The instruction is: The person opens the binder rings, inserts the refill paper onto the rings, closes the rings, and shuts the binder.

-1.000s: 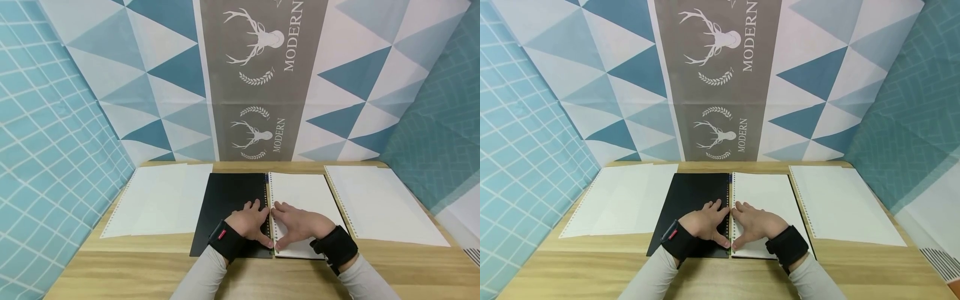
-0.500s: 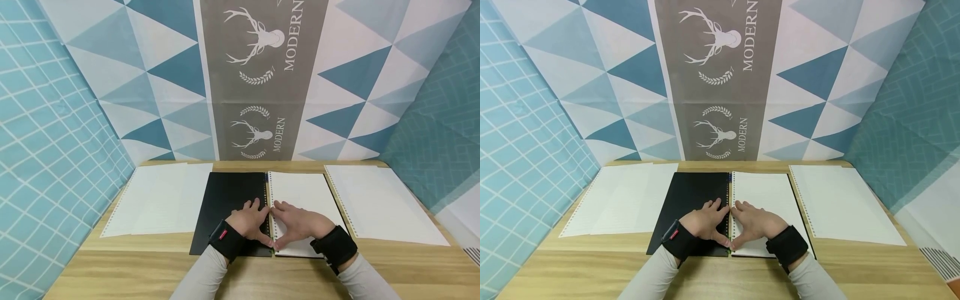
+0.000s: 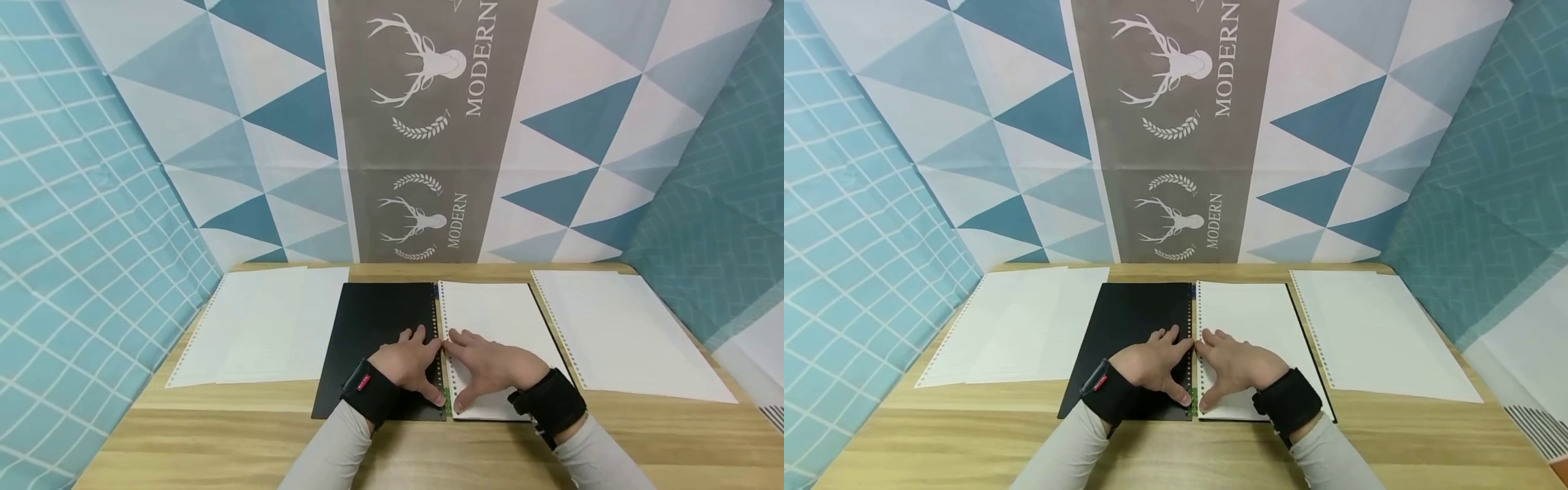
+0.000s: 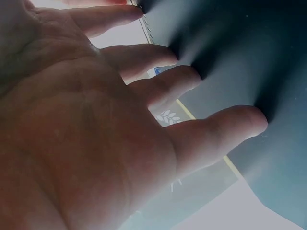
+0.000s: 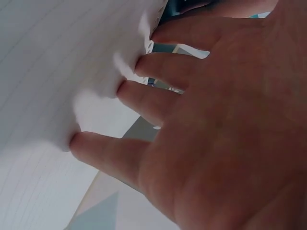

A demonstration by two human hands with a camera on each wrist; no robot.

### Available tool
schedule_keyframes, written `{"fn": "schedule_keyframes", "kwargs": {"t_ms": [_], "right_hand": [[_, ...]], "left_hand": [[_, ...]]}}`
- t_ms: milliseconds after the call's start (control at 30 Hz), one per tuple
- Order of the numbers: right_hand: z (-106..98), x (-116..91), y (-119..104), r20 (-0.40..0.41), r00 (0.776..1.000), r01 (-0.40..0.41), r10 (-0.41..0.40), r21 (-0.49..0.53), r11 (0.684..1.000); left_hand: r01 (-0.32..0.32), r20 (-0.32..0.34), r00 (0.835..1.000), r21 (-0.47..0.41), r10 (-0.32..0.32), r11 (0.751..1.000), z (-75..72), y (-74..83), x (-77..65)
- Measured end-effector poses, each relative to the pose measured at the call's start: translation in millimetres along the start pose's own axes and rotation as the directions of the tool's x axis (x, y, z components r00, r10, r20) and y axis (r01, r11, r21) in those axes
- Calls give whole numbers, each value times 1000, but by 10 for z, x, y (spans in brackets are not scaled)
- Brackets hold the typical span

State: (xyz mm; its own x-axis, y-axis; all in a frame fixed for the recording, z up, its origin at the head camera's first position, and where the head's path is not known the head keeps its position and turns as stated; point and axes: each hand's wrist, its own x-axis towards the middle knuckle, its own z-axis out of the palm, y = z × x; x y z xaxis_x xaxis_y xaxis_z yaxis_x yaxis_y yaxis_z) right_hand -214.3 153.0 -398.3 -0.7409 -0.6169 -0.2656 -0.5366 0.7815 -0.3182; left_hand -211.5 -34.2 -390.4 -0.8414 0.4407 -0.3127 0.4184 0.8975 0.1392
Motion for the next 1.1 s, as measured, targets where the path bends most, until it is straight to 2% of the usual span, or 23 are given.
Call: {"fn": "schedule_keyframes", "kwargs": {"t_ms": [367,633,833,1100], "right_hand": [[-15,-5,49,18,1000,15,-15,3,1000],[2,3,39,0,1000,9,-9,34,999],[6,15,33,-16,1000,14,-14,16,1000],[0,1,27,1,1000,6,-6,12,1000]], "left_hand": [[-1,1,1000,-15,1,1000,6,1,20],[-3,-15,1000,-5,3,1000,12,-15,-4],[7,-28,1000,7,-7,1000,28,2,-15],[6,-6,1000,-9,-6,1000,15,-13,-1]]}}
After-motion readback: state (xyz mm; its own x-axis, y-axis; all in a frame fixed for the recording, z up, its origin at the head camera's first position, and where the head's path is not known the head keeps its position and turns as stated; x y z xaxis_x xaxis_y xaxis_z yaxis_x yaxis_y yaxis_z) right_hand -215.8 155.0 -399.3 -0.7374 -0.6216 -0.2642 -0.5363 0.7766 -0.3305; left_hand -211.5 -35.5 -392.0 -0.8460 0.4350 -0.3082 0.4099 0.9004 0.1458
